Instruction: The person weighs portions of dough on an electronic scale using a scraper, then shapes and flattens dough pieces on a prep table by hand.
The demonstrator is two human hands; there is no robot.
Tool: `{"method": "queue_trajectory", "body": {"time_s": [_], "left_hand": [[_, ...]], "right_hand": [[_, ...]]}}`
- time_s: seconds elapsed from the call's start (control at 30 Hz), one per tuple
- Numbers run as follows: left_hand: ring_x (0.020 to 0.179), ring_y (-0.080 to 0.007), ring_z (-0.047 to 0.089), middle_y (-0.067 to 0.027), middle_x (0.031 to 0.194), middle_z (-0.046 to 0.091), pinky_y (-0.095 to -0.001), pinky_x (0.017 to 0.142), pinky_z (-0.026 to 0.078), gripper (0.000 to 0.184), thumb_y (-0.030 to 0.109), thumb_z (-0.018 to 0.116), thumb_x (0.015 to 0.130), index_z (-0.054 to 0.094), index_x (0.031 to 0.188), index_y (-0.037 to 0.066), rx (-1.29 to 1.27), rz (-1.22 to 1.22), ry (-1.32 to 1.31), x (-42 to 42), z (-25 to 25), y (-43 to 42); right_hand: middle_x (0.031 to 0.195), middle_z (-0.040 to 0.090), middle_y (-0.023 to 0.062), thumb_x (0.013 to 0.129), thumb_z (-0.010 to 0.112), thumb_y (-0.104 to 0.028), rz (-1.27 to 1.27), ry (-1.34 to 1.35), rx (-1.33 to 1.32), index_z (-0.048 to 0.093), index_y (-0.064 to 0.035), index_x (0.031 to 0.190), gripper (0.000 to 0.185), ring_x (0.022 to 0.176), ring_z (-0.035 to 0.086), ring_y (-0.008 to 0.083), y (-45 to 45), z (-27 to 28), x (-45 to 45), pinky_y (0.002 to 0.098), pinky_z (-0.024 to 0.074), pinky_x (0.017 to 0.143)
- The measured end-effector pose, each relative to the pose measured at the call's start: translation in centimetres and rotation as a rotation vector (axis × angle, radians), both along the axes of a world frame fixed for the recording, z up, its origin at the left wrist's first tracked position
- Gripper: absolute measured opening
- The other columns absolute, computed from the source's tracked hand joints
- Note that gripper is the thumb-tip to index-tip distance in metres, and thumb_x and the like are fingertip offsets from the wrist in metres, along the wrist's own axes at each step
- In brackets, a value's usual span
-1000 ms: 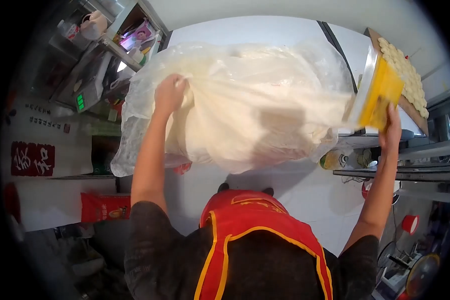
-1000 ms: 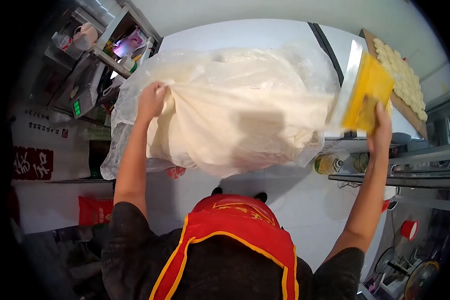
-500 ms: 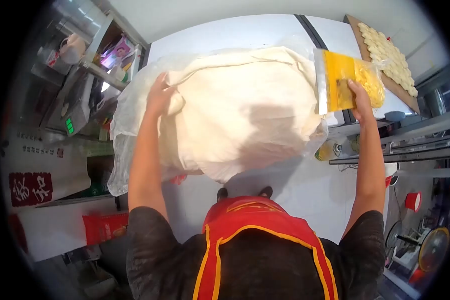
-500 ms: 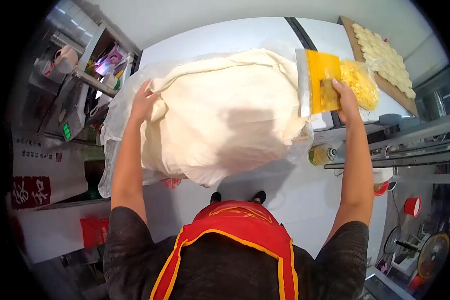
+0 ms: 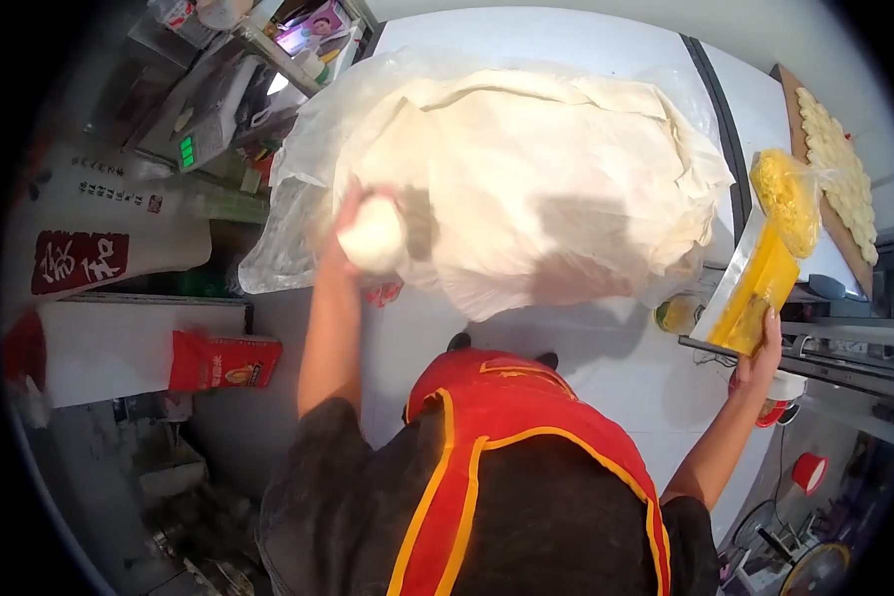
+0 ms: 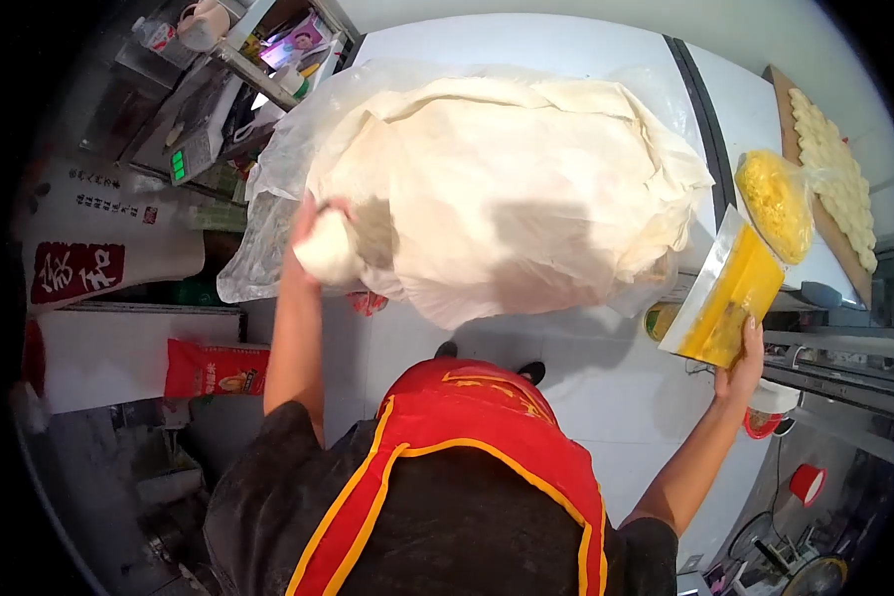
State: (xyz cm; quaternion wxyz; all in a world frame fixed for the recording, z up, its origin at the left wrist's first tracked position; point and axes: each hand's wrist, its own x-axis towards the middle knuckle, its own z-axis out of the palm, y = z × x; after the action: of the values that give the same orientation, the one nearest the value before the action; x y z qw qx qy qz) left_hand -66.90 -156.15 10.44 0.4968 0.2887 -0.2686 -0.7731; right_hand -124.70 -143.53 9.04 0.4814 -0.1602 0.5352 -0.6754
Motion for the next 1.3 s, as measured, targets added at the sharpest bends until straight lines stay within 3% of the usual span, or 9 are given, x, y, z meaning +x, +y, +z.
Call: {"method": "queue_trajectory", "body": {"time_s": [0.2, 0.33, 0.43, 0.53, 0.7, 0.9, 1.03, 1.1, 1.3], "left_hand": [[0.07, -0.0242, 0.066, -0.0143, 0.088, 0.064, -0.0341, 0.057, 0.055, 0.051, 0.05, 0.04, 0.093, 0.058, 0.101, 0.003, 0.464, -0.172, 0.313, -9.5, -6.4, 8.3], [0.099, -0.0253, 0.06, -0.0187, 0.122, 0.053, -0.0411, 0.08, 0.051, 0.059, 0.057, 0.041, 0.09, 0.058, 0.111, 0.005, 0.549, -0.445, 0.545, -18.7, -4.9, 9.1], [0.109, -0.027, 0.054, -0.0181, 0.131, 0.046, -0.0452, 0.091, 0.044, 0.063, 0.062, 0.04, 0.088, 0.058, 0.115, 0.008, 0.66, -0.606, 0.385, -23.2, -3.2, 9.3], [0.111, -0.0292, 0.051, -0.0152, 0.131, 0.047, -0.0468, 0.095, 0.039, 0.066, 0.065, 0.04, 0.086, 0.058, 0.116, 0.009, 0.7, -0.946, 0.541, -27.6, -4.9, 9.8], [0.106, -0.0259, 0.055, -0.0086, 0.113, 0.06, -0.0469, 0.098, 0.038, 0.059, 0.056, 0.056, 0.082, 0.057, 0.114, 0.006, 0.911, -1.124, 0.391, -35.6, -7.5, 12.8], [0.102, -0.024, 0.056, -0.0042, 0.108, 0.062, -0.048, 0.094, 0.04, 0.05, 0.057, 0.058, 0.081, 0.059, 0.111, 0.016, 0.734, -1.48, -0.024, -40.0, -8.1, 24.3], [0.101, -0.0253, 0.055, -0.0051, 0.109, 0.061, -0.0476, 0.091, 0.042, 0.052, 0.059, 0.052, 0.083, 0.057, 0.112, 0.017, 1.011, -1.783, -0.082, -41.4, -11.3, 35.4], [0.091, -0.0235, 0.058, -0.0044, 0.098, 0.063, -0.0422, 0.077, 0.048, 0.052, 0.062, 0.047, 0.084, 0.059, 0.104, 0.016, 0.767, -1.861, -0.504, -42.6, -10.4, 41.6], [0.069, -0.0212, 0.057, -0.0051, 0.079, 0.06, -0.0334, 0.058, 0.048, 0.026, 0.039, 0.051, 0.088, 0.059, 0.09, 0.014, 0.737, -2.176, -0.773, -40.4, -15.0, 62.0]], "right_hand": [[0.118, 0.056, 0.0082, 0.093, 0.051, -0.022, -0.018, -0.158, -0.061, 0.045, -0.0037, 0.126, 0.039, 0.11, 0.054, 0.0214, 5.3, -4.3, -0.8, 0.0361, 0.0426, 0.095], [0.117, 0.056, 0.0079, 0.093, 0.051, -0.021, -0.123, -0.16, -0.087, 0.045, -0.0029, 0.126, 0.038, 0.108, 0.054, 0.0209, 10.2, -4.4, 0.2, 0.0357, 0.0429, 0.095], [0.118, 0.055, 0.008, 0.093, 0.051, -0.022, -0.245, -0.155, -0.099, 0.043, -0.0027, 0.126, 0.039, 0.108, 0.054, 0.0207, 15.5, -3.1, 2.3, 0.0354, 0.043, 0.095], [0.119, 0.054, 0.0085, 0.093, 0.051, -0.022, -0.447, -0.165, -0.093, 0.042, -0.0027, 0.128, 0.04, 0.108, 0.054, 0.0207, 22.9, -3.1, 5.0, 0.0348, 0.0434, 0.094], [0.119, 0.054, 0.0088, 0.094, 0.049, -0.022, -0.909, -0.183, -0.012, 0.044, -0.0032, 0.125, 0.037, 0.108, 0.055, 0.0206, 35.7, -4.6, 16.1, 0.034, 0.0456, 0.091], [0.106, 0.059, 0.0097, 0.093, 0.049, -0.024, -1.377, -0.205, 0.038, 0.048, -0.0034, 0.118, 0.032, 0.097, 0.06, 0.0208, 45.1, -4.2, 30.1, 0.0365, 0.049, 0.085], [0.103, 0.061, 0.007, 0.091, 0.053, -0.024, -1.594, -0.213, 0.107, 0.051, -0.0037, 0.116, 0.032, 0.092, 0.061, 0.0179, 50.4, -5.7, 35.3, 0.0335, 0.0498, 0.08], [0.106, 0.061, 0.0071, 0.091, 0.052, -0.021, -1.691, -0.19, -0.063, 0.049, -0.0026, 0.121, 0.035, 0.094, 0.06, 0.0171, 53.1, -7.1, 36.3, 0.0318, 0.049, 0.082], [0.106, 0.06, 0.0058, 0.092, 0.051, -0.016, -1.967, -0.227, -0.053, 0.05, -0.0014, 0.12, 0.032, 0.095, 0.058, 0.0135, 65.1, -9.6, 42.9, 0.027, 0.0462, 0.082]]}}
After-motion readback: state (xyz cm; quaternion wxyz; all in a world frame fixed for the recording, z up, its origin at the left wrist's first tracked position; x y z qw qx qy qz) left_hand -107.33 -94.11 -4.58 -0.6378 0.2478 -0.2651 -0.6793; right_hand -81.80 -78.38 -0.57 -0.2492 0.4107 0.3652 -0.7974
